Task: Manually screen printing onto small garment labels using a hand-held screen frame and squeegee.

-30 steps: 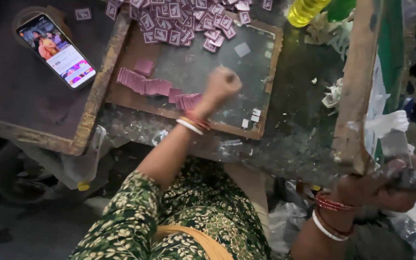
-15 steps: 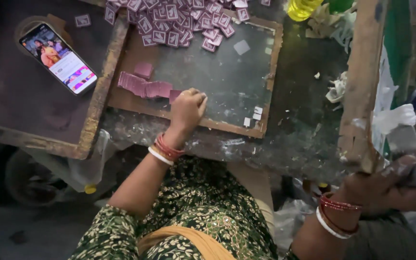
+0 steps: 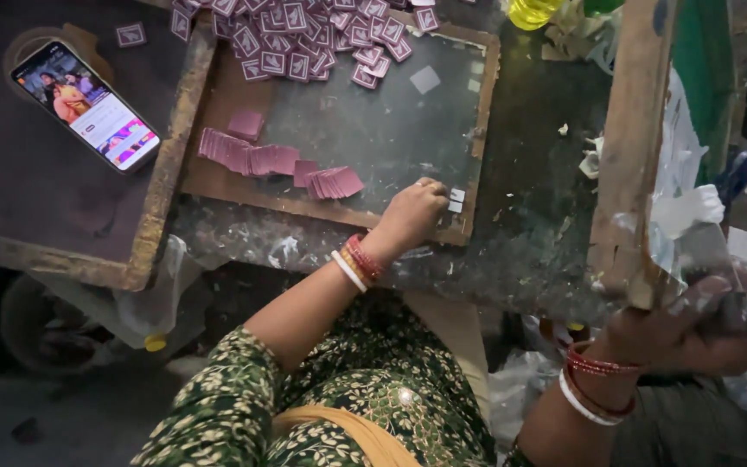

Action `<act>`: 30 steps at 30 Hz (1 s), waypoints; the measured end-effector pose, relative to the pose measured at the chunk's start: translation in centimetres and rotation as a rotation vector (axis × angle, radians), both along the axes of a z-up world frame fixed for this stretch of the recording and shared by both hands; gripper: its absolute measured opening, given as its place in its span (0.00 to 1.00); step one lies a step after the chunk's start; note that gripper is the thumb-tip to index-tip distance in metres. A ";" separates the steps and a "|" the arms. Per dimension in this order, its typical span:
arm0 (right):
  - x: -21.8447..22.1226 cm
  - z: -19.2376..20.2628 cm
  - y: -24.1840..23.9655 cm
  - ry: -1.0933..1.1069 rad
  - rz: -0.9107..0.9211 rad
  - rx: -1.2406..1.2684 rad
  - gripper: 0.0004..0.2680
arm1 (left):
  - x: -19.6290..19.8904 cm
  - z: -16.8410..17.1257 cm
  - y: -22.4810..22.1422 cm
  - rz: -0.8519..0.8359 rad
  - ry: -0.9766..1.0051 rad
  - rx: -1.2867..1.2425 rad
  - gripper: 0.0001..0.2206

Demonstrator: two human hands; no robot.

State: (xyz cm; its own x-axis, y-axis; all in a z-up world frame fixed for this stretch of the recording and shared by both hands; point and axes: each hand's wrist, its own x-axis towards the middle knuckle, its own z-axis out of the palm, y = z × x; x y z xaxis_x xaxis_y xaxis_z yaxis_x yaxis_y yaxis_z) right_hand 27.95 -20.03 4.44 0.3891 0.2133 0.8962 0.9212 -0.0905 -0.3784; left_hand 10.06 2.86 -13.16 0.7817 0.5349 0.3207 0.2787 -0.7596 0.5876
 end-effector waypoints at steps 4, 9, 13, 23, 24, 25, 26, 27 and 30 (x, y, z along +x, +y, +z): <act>-0.5 0.3 0.2 0.104 -0.027 0.029 0.14 | -0.4 0.7 0.2 -0.018 -0.016 -0.001 0.06; -0.6 -1.5 0.5 0.113 0.030 0.020 0.09 | -0.7 1.7 -1.0 -0.058 0.166 0.017 0.05; -0.2 -5.7 0.4 0.390 0.167 -0.010 0.07 | -4.4 1.6 -5.3 -0.123 0.090 -0.055 0.10; -5.1 -5.2 11.9 0.227 0.450 -1.106 0.07 | -10.8 2.4 -4.8 0.265 0.275 -0.433 0.28; -3.9 -5.8 13.6 0.167 0.472 -1.120 0.07 | -10.6 1.8 -4.6 0.252 0.353 -0.387 0.24; -2.8 -6.5 15.3 0.111 0.489 -1.134 0.07 | -10.4 1.1 -4.3 0.234 0.432 -0.342 0.21; -2.5 -7.3 16.0 0.116 0.487 -1.137 0.07 | -10.3 0.7 -4.0 0.230 0.436 -0.344 0.21; -2.3 -8.1 16.6 0.100 0.533 -1.083 0.07 | -10.2 0.2 -3.9 0.220 0.410 -0.285 0.20; -3.6 -11.0 15.8 0.110 0.593 -0.967 0.09 | -10.2 0.7 -3.3 0.207 0.428 -0.243 0.19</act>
